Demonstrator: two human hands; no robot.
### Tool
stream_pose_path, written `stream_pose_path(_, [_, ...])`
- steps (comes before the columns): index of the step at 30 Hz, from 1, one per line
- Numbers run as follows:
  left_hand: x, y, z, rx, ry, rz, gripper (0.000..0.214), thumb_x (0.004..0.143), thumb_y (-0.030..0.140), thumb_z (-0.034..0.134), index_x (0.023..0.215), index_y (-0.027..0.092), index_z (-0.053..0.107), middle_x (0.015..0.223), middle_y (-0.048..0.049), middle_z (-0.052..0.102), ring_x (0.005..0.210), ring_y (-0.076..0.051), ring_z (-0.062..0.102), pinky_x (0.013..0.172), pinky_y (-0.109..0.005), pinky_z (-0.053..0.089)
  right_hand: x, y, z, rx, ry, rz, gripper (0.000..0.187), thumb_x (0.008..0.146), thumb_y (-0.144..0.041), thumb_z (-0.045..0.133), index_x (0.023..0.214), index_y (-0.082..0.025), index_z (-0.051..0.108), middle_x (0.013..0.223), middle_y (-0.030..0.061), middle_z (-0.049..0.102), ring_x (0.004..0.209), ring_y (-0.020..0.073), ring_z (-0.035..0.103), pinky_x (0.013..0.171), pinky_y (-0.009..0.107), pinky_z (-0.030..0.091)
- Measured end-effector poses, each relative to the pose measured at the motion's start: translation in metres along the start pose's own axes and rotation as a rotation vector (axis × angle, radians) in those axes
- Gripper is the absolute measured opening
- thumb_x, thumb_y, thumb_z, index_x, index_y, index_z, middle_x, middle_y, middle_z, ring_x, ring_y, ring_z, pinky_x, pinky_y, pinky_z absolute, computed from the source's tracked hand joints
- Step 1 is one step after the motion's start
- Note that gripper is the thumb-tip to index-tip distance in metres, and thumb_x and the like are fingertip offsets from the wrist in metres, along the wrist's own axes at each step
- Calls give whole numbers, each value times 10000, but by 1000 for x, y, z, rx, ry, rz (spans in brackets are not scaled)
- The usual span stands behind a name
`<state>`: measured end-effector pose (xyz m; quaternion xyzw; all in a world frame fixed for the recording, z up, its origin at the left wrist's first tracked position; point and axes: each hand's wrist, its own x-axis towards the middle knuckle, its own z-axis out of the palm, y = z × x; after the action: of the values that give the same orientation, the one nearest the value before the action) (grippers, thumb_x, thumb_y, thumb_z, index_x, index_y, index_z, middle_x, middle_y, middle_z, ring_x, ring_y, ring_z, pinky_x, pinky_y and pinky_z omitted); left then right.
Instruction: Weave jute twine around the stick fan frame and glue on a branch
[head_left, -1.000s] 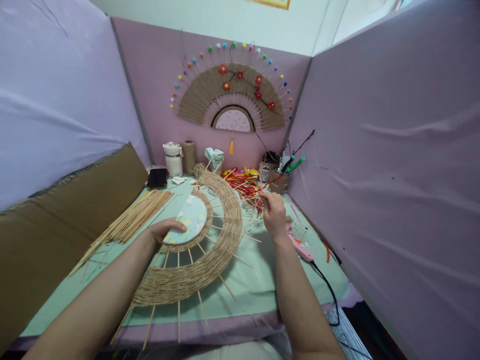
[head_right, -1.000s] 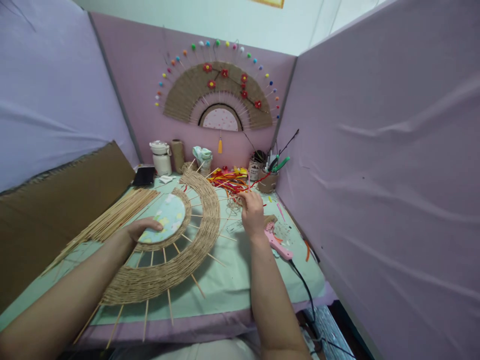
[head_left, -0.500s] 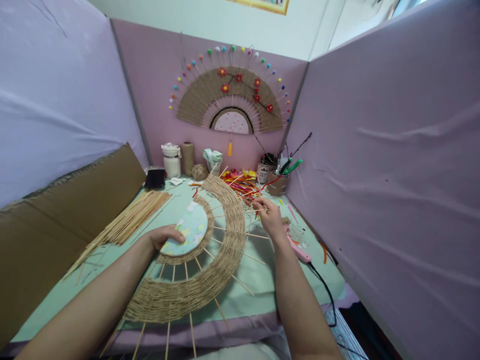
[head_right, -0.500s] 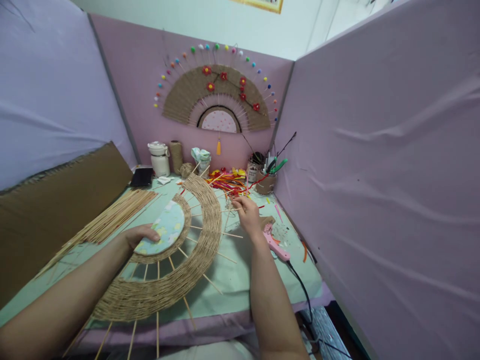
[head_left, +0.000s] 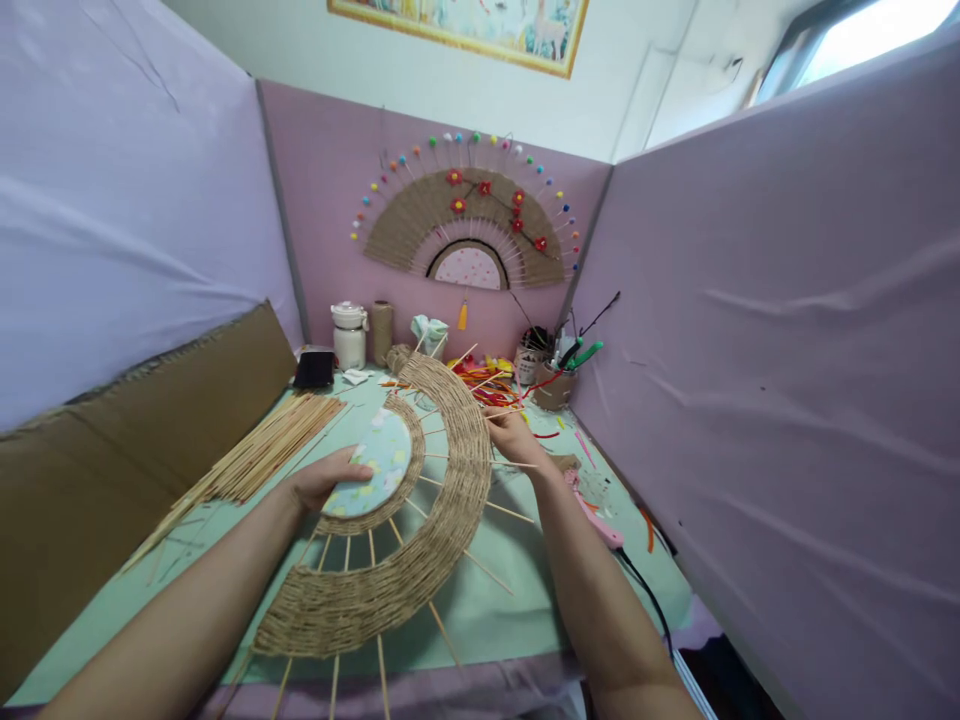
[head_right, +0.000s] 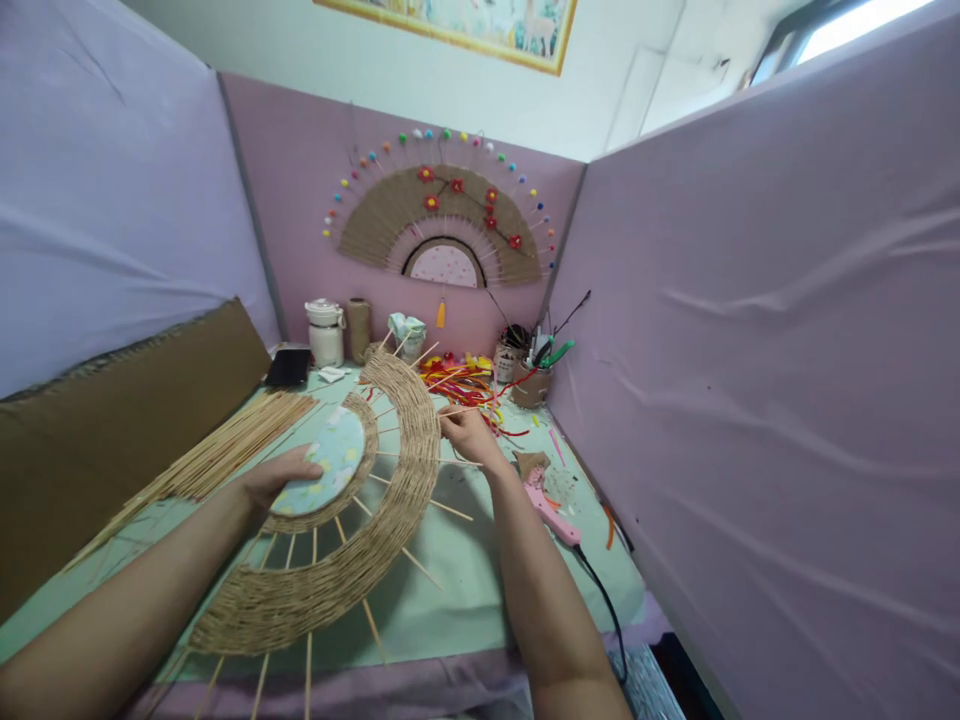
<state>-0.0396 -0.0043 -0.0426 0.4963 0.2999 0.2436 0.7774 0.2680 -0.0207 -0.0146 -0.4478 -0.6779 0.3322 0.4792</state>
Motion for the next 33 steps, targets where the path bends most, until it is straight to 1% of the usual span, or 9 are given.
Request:
stream_pose_path(3, [-11, 2, -9, 18, 51, 44, 604, 523, 244, 836, 1071, 119, 616, 789, -96, 721, 593, -175, 650, 506, -216, 489, 18, -19, -3, -51, -69, -22, 185, 746, -315, 560, 667, -159, 619, 624, -19, 558, 587, 106, 466, 576, 228, 367])
stream_pose_path(6, [-25, 3, -21, 0, 76, 67, 661, 525, 263, 842, 1119, 127, 588, 780, -84, 718, 585, -168, 648, 504, -208, 490, 38, -40, -10, -95, -96, -50, 186, 741, -335, 592, 709, -157, 638, 631, -19, 564, 578, 103, 457, 560, 226, 361])
stream_pose_path(9, [-34, 2, -28, -20, 46, 59, 654, 542, 256, 836, 1129, 124, 580, 758, -75, 713, 601, -175, 656, 518, -213, 498, 54, -54, -13, -90, -123, -82, 190, 725, -342, 618, 731, -155, 652, 662, -8, 597, 596, 109, 482, 567, 230, 376])
stream_pose_path(12, [-36, -2, -26, -14, 3, 46, 635, 537, 247, 840, 1106, 123, 588, 758, -77, 713, 617, -186, 663, 523, -226, 506, 63, -57, -11, -78, -121, -99, 160, 705, -318, 631, 709, -159, 646, 662, -5, 614, 600, 114, 506, 567, 231, 391])
stream_pose_path(16, [-31, -9, -19, -5, -22, 28, 635, 529, 260, 843, 1094, 117, 591, 826, -99, 716, 656, -189, 670, 557, -235, 521, 64, -56, -13, -119, -68, -153, 142, 731, -298, 598, 743, -167, 650, 676, -5, 619, 608, 116, 514, 585, 238, 402])
stream_pose_path(20, [-26, -14, -15, -3, -51, -15, 633, 531, 276, 846, 1087, 110, 594, 836, -105, 715, 675, -188, 673, 571, -232, 522, 56, -61, -24, -167, 13, -240, 154, 762, -293, 583, 792, -167, 666, 750, 18, 651, 684, 132, 547, 643, 254, 417])
stream_pose_path(26, [-25, -18, -20, 2, -79, -48, 619, 567, 274, 828, 1112, 110, 584, 848, -105, 713, 682, -189, 674, 578, -224, 524, 46, -62, -40, -266, 147, -259, 162, 745, -323, 645, 695, -170, 635, 664, 4, 625, 628, 132, 524, 599, 253, 396])
stream_pose_path(31, [-23, -21, -20, 26, -80, -84, 664, 545, 294, 835, 1128, 106, 579, 843, -105, 712, 678, -185, 671, 567, -216, 522, 48, -54, -49, -400, 110, -401, 84, 794, -234, 590, 782, -188, 660, 793, 27, 648, 754, 155, 560, 706, 284, 410])
stream_pose_path(33, [-23, -22, -20, 29, -84, -98, 664, 542, 292, 835, 1127, 104, 583, 845, -107, 713, 685, -188, 672, 575, -224, 527, 49, -54, -51, -463, 107, -444, 102, 803, -188, 568, 782, -197, 668, 814, 33, 648, 792, 163, 558, 743, 299, 402])
